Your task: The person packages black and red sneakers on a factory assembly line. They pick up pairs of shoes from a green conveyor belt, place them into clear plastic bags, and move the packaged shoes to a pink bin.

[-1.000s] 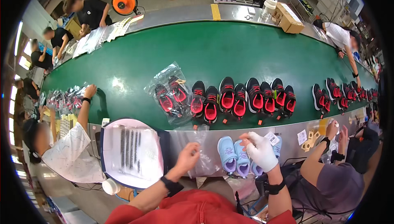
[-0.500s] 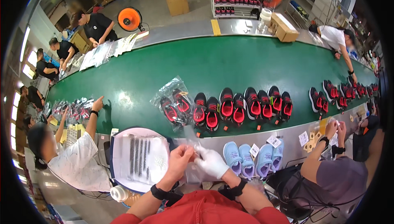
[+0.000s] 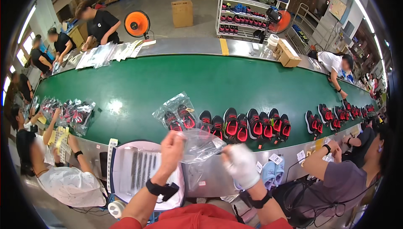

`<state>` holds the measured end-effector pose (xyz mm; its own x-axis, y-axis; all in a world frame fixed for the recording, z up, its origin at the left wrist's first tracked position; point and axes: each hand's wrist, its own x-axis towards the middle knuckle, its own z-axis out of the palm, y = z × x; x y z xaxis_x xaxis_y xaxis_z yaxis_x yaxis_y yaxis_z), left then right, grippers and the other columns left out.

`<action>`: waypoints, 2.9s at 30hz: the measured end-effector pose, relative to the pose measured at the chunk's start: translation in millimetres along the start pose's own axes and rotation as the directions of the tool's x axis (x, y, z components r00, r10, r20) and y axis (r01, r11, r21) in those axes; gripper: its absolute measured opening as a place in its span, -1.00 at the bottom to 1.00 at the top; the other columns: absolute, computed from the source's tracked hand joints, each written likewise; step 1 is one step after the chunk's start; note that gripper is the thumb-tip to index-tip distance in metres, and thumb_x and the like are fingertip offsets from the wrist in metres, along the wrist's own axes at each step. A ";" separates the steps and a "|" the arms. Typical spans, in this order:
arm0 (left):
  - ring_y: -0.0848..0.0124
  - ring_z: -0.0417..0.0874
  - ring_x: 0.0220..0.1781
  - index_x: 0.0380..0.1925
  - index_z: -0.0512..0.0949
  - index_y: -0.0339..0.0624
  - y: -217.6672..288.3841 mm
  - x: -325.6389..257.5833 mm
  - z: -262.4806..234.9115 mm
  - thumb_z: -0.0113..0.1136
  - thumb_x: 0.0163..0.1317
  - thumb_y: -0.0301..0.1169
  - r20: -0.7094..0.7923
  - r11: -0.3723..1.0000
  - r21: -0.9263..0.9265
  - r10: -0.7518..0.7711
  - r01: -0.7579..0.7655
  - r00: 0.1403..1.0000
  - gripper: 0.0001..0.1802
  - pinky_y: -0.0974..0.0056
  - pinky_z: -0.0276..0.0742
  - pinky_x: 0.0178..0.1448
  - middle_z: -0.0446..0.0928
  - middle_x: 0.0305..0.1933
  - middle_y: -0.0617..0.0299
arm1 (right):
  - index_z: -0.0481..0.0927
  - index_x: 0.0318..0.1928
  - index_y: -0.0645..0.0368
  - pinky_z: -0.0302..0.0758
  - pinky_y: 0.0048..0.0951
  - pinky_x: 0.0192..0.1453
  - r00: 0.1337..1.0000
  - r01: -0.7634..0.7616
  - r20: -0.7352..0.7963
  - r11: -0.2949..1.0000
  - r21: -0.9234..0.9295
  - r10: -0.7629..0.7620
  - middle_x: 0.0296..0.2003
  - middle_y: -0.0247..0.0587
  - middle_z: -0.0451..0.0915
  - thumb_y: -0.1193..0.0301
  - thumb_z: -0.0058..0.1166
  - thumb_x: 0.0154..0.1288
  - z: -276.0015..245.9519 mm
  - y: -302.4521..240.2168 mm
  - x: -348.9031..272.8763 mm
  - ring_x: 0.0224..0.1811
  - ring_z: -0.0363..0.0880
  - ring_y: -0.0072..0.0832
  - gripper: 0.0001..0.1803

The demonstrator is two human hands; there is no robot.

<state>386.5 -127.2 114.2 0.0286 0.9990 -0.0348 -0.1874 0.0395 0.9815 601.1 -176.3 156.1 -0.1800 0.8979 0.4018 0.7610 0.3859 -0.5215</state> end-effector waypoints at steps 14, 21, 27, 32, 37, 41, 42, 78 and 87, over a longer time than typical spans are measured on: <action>0.06 0.50 -0.62 -0.32 0.45 -0.17 12.1 -90.0 -11.9 0.08 0.18 -0.48 0.672 0.931 0.359 -0.211 -0.063 0.710 -0.93 0.16 0.39 -0.53 0.42 -0.63 0.01 | 0.44 -0.08 0.20 0.46 -0.44 -0.13 0.877 -0.468 0.410 0.645 0.604 0.252 -0.25 -0.28 0.52 0.45 -0.13 0.31 128.0 27.1 15.8 -0.23 0.50 -0.55 -0.80; 0.07 0.56 -0.50 -0.29 0.47 -0.17 -19.2 -87.9 -43.4 0.12 0.08 -0.50 0.579 0.864 0.336 0.123 -0.374 0.806 -0.84 0.15 0.42 -0.46 0.46 -0.57 0.02 | 0.41 -0.06 0.16 0.52 -0.13 -0.38 0.846 -0.530 0.358 0.545 0.650 0.395 -0.32 -0.02 0.57 0.19 -0.09 0.26 162.7 68.1 13.5 -0.42 0.57 -0.21 -0.64; 0.19 0.51 -0.56 -0.33 0.42 -0.23 -11.9 -17.0 -54.1 -0.02 0.25 -0.50 0.045 0.669 0.713 0.258 -0.211 0.965 -0.95 0.19 0.39 -0.45 0.43 -0.52 0.03 | 0.41 0.04 0.19 0.48 -0.23 -0.18 0.866 -0.399 0.341 0.917 0.026 0.367 -0.45 0.05 0.57 0.16 -0.08 0.26 158.1 19.6 8.7 -0.29 0.60 -0.11 -0.55; 0.46 0.45 -0.62 -0.26 0.35 -0.16 -4.8 26.5 -37.5 -0.10 0.33 -0.47 -0.245 0.955 0.298 0.058 0.018 0.968 -0.96 0.33 0.33 -0.65 0.35 -0.59 0.27 | 0.54 -0.11 0.16 0.52 -0.32 -0.27 0.913 0.084 0.351 0.939 0.332 -0.206 -0.37 -0.07 0.58 0.35 -0.05 0.22 143.9 -28.0 -7.3 -0.36 0.57 -0.18 -0.73; 0.65 0.20 -0.77 -0.21 0.32 -0.06 30.4 30.0 -81.3 -0.07 0.32 -0.46 -0.412 0.956 -0.284 -0.192 0.075 0.891 -0.92 0.50 0.15 -0.77 0.24 -0.64 0.43 | 0.54 -0.11 0.17 0.50 -0.41 -0.30 0.786 -0.465 0.220 0.318 0.826 0.578 -0.43 -0.14 0.57 0.32 0.07 0.22 76.3 31.7 21.9 -0.41 0.56 -0.28 -0.73; 0.73 0.14 -0.77 -0.22 0.34 -0.04 64.9 24.9 -63.7 -0.04 0.32 -0.42 -0.399 0.995 -0.052 -0.095 0.081 0.912 -0.93 0.55 -0.01 -0.78 0.18 -0.66 0.49 | 0.44 0.03 0.08 0.52 -0.25 -0.19 0.939 -0.334 0.121 0.937 0.100 0.322 -0.41 -0.11 0.59 -0.10 0.03 0.11 154.8 111.8 19.0 -0.31 0.59 -0.18 -0.38; 0.74 0.11 -0.78 -0.23 0.35 -0.02 61.7 18.0 -64.1 -0.03 0.32 -0.39 -0.390 0.997 0.013 -0.067 0.078 0.918 -0.94 0.56 -0.06 -0.78 0.16 -0.67 0.52 | 0.45 0.00 0.07 0.52 -0.19 -0.19 0.798 -0.372 0.472 0.922 -0.104 0.375 -0.38 -0.08 0.59 -0.16 0.03 0.06 162.6 102.1 29.0 -0.26 0.58 -0.12 -0.35; -0.07 0.55 -0.45 -0.37 0.49 -0.16 27.4 93.4 95.1 -0.03 0.22 -0.36 0.394 0.557 0.668 0.297 -0.493 0.870 -0.85 0.02 0.46 -0.42 0.51 -0.51 -0.08 | 0.49 -0.62 0.06 0.42 -0.31 -0.46 0.826 0.507 0.326 0.858 -0.078 -0.459 -0.65 -0.20 0.44 0.12 0.15 -0.02 17.6 0.7 9.0 -0.48 0.49 -0.26 -0.70; 0.10 0.59 -0.44 -0.27 0.53 -0.08 17.2 0.9 90.6 0.09 0.12 -0.40 0.705 0.504 0.585 0.071 -0.636 0.705 -0.84 0.05 0.46 -0.44 0.52 -0.52 0.07 | 0.55 -0.48 0.14 0.47 -0.10 -0.24 0.867 0.318 0.369 0.942 0.107 -0.335 -0.55 -0.04 0.52 0.11 0.13 0.01 29.1 64.0 5.7 -0.36 0.54 -0.17 -0.67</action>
<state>472.2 -127.6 148.1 0.6994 0.6922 0.1781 0.4616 -0.6276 0.6269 630.6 -140.4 103.2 -0.6406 0.7275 0.2457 0.5930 0.6720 -0.4436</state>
